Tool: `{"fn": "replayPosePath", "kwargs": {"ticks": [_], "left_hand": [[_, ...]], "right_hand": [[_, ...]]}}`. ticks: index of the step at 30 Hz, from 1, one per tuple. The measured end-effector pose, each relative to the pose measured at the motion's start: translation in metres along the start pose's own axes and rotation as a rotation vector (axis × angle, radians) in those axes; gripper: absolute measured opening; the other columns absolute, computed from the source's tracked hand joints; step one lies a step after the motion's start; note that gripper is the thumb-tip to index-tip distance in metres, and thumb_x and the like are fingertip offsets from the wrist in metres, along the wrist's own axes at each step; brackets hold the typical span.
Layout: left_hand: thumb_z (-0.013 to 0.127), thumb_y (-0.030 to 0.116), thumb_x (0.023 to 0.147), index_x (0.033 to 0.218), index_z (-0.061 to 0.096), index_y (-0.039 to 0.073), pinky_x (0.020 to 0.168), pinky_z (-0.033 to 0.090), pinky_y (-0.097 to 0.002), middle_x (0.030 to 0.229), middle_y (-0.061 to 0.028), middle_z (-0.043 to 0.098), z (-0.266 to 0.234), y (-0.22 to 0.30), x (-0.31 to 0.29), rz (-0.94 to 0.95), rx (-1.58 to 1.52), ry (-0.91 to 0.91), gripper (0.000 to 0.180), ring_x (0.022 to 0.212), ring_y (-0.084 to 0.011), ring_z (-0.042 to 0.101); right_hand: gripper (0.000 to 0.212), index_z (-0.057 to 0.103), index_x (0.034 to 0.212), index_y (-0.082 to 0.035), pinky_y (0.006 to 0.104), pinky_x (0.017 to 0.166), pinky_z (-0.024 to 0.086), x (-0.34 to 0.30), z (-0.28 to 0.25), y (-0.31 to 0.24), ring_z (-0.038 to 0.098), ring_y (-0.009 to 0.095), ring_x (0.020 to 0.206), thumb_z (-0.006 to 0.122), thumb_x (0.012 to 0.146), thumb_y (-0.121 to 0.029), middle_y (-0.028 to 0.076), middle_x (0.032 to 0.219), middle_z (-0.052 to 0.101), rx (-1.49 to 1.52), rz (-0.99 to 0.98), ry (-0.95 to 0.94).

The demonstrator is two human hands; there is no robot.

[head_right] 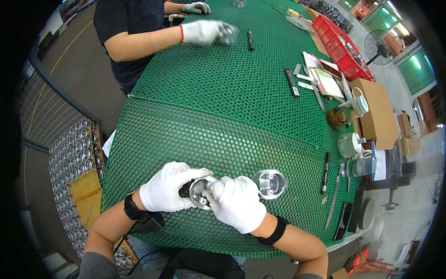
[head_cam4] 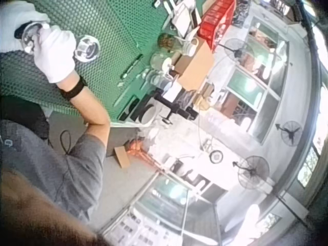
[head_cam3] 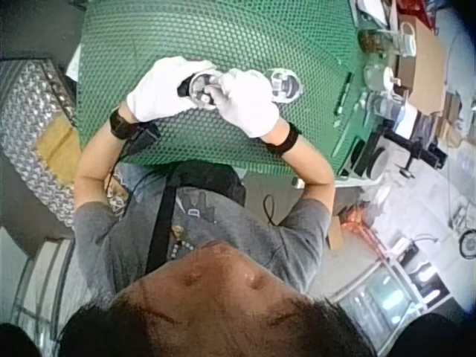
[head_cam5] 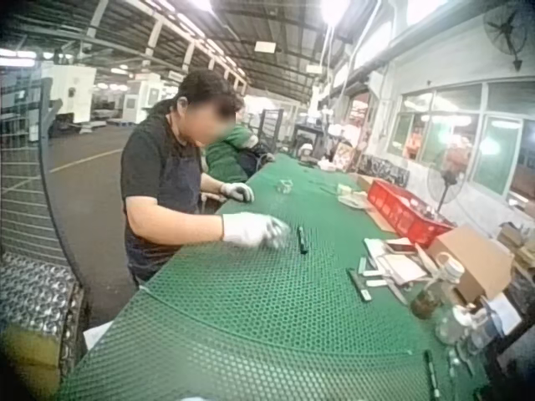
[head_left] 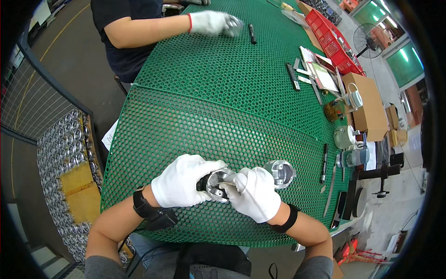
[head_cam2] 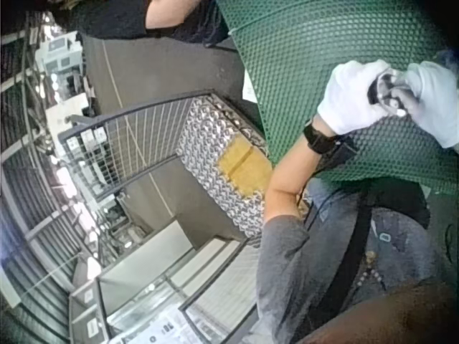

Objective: Cleaning and inspecting metal pistons with a cloth at a workstation.

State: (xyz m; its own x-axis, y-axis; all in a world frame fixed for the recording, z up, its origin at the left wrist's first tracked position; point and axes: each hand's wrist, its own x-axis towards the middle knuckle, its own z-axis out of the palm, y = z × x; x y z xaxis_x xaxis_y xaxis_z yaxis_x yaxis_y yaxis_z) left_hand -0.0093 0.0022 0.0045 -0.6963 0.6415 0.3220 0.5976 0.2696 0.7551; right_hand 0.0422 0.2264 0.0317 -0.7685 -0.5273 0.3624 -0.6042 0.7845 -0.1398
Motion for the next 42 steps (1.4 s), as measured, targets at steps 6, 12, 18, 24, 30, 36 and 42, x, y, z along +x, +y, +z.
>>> {"fn": "replayPosePath", "kwargs": {"ticks": [6, 12, 18, 24, 30, 36, 42], "left_hand": [[0.091, 0.027, 0.068, 0.124, 0.068, 0.005, 0.07, 0.05, -0.043, 0.082, -0.012, 0.067, -0.002, -0.001, -0.001, 0.004, 0.009, 0.011, 0.065, 0.073, -0.0321, 0.065], [0.09, 0.028, 0.069, 0.122, 0.069, 0.007, 0.071, 0.051, -0.0443, 0.084, -0.0121, 0.068, 0.001, 0.002, 0.001, -0.006, -0.001, -0.022, 0.061, 0.075, -0.033, 0.066], [0.091, 0.028, 0.069, 0.122, 0.068, 0.006, 0.071, 0.051, -0.0444, 0.084, -0.012, 0.068, 0.002, 0.0, -0.003, -0.011, 0.018, -0.009, 0.061, 0.076, -0.0333, 0.066], [0.091, 0.027, 0.067, 0.123, 0.068, 0.006, 0.074, 0.052, -0.0448, 0.086, -0.0128, 0.069, -0.007, 0.002, -0.001, -0.028, 0.012, -0.058, 0.064, 0.078, -0.0339, 0.067], [0.095, 0.035, 0.062, 0.138, 0.057, 0.004, 0.09, 0.055, -0.0436, 0.122, -0.0171, 0.07, -0.009, 0.01, 0.006, 0.062, 0.075, -0.034, 0.091, 0.103, -0.0365, 0.069], [0.092, 0.019, 0.063, 0.121, 0.068, -0.001, 0.094, 0.057, -0.0394, 0.117, -0.0191, 0.073, 0.005, 0.019, 0.021, 0.053, 0.066, -0.089, 0.066, 0.106, -0.0341, 0.072], [0.091, 0.008, 0.073, 0.132, 0.061, -0.006, 0.1, 0.053, -0.0335, 0.125, -0.0096, 0.07, -0.024, 0.017, 0.109, -0.294, -0.174, 0.173, 0.068, 0.109, -0.0175, 0.067]], "right_hand": [[0.028, 0.06, 0.091, -0.012, 0.0399, 0.061, 0.047, 0.001, 0.005, -0.004, 0.056, 0.026, 0.064, 0.083, 0.077, -0.019, 0.005, 0.077, 0.054, 0.038, 0.041, 0.051], [0.026, 0.062, 0.087, -0.01, 0.0422, 0.061, 0.048, 0.012, -0.019, 0.018, 0.059, 0.028, 0.068, 0.083, 0.075, -0.02, 0.006, 0.079, 0.06, 0.137, 0.014, -0.086], [0.026, 0.063, 0.084, -0.01, 0.0421, 0.061, 0.048, 0.023, -0.018, 0.029, 0.059, 0.028, 0.066, 0.083, 0.074, -0.024, 0.005, 0.076, 0.06, 0.254, -0.093, -0.282], [0.022, 0.064, 0.084, -0.01, 0.0406, 0.062, 0.049, 0.018, -0.019, 0.004, 0.06, 0.027, 0.063, 0.078, 0.083, -0.027, 0.006, 0.074, 0.059, -0.002, -0.031, -0.143], [0.014, 0.073, 0.088, -0.002, 0.0295, 0.062, 0.051, 0.001, -0.106, 0.021, 0.067, 0.015, 0.068, 0.083, 0.082, -0.01, 0.006, 0.074, 0.07, 0.663, 0.467, 0.339], [0.026, 0.063, 0.113, 0.004, 0.0226, 0.057, 0.036, -0.063, -0.085, 0.113, 0.038, 0.002, 0.057, 0.066, 0.099, -0.016, -0.006, 0.072, 0.05, 1.265, 0.767, 1.124], [0.033, 0.063, 0.121, 0.005, 0.0212, 0.055, 0.03, -0.099, -0.049, 0.138, 0.033, 0.002, 0.055, 0.068, 0.097, -0.017, -0.009, 0.068, 0.043, 1.682, 0.772, 1.041]]}}
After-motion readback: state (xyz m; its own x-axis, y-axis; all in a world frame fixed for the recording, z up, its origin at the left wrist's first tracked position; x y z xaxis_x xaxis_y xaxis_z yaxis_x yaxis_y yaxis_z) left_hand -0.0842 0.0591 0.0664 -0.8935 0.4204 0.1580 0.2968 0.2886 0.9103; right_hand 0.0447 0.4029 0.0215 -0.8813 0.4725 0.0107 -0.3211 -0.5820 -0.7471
